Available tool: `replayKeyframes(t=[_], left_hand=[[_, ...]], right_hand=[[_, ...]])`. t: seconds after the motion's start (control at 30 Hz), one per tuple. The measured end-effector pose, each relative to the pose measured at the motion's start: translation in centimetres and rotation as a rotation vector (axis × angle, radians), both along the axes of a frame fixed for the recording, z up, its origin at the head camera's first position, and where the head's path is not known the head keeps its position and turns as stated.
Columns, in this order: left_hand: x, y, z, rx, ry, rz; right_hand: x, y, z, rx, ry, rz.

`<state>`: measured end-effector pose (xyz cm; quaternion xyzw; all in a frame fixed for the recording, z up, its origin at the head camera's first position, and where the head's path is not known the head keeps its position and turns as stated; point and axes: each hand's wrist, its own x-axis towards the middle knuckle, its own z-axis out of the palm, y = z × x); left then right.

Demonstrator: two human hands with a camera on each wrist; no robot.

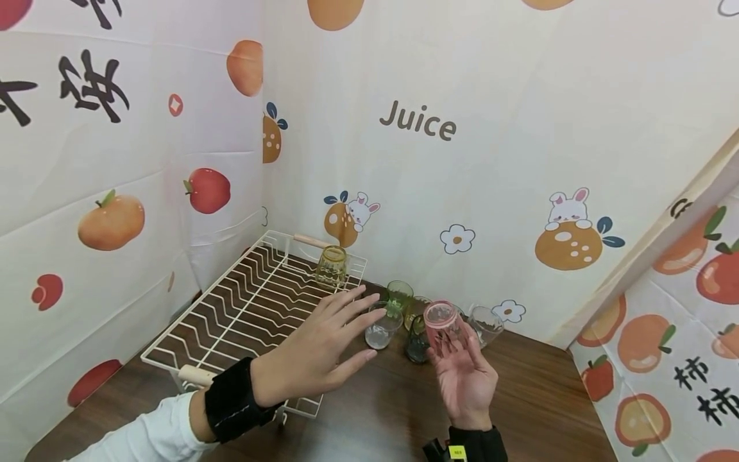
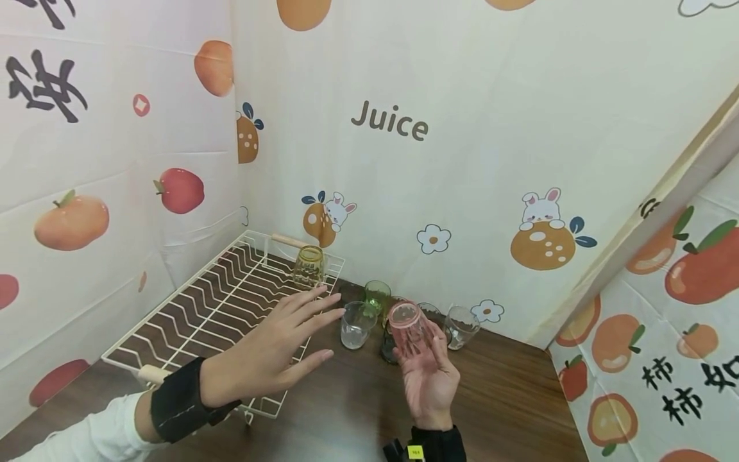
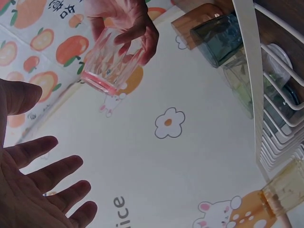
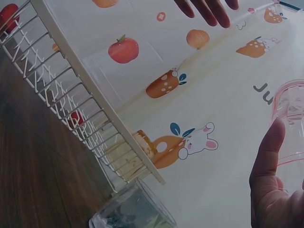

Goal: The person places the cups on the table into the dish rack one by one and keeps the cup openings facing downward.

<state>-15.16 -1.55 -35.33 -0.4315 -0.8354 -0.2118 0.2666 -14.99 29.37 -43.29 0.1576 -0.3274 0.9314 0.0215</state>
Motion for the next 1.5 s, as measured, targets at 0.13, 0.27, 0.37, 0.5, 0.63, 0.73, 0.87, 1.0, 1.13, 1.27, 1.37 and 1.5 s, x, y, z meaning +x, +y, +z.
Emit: replayKeyframes(t=[0.13, 0.27, 0.37, 0.5, 0.63, 0.73, 0.87, 1.0, 1.13, 1.27, 1.37, 1.5], left_hand=[[0.0, 0.2, -0.2, 0.013, 0.008, -0.001], [-0.1, 0.2, -0.2, 0.018, 0.002, 0.001], [-0.2, 0.3, -0.1, 0.022, 0.005, -0.001], [-0.2, 0.5, 0.0, 0.031, 0.018, -0.011], [-0.1, 0.9, 0.3, 0.029, 0.024, -0.022], [-0.1, 1.3, 0.6, 0.033, 0.031, -0.035], [0.0, 1.8, 0.8, 0.039, 0.020, -0.056], [0.1, 2.2, 0.7, 0.034, -0.012, -0.073], [0.3, 2.6, 0.6, 0.012, -0.036, -0.085], [0.4, 2.9, 0.4, -0.006, -0.050, -0.098], [0.5, 3.0, 0.2, -0.013, -0.052, -0.102], [0.5, 3.2, -0.1, -0.020, -0.079, -0.115]], right_hand=[[0.1, 0.2, 0.1, -0.011, 0.004, 0.018], [0.0, 0.1, 0.3, -0.012, 0.013, 0.022], [0.0, 0.0, 0.3, -0.014, 0.025, 0.029], [0.2, -0.1, 0.3, -0.033, 0.056, 0.072], [0.4, -0.4, 0.3, -0.043, 0.118, 0.138], [0.5, -1.1, 0.3, -0.046, 0.143, 0.179], [0.8, -2.5, 0.4, -0.038, 0.113, 0.193], [1.2, -4.0, 0.3, 0.001, 0.105, 0.236], [1.4, -5.2, 0.0, 0.024, 0.112, 0.299], [1.6, -6.1, -0.2, 0.021, 0.112, 0.326], [1.6, -6.6, -0.2, 0.023, 0.106, 0.335], [1.7, -7.0, -0.2, 0.011, 0.101, 0.352]])
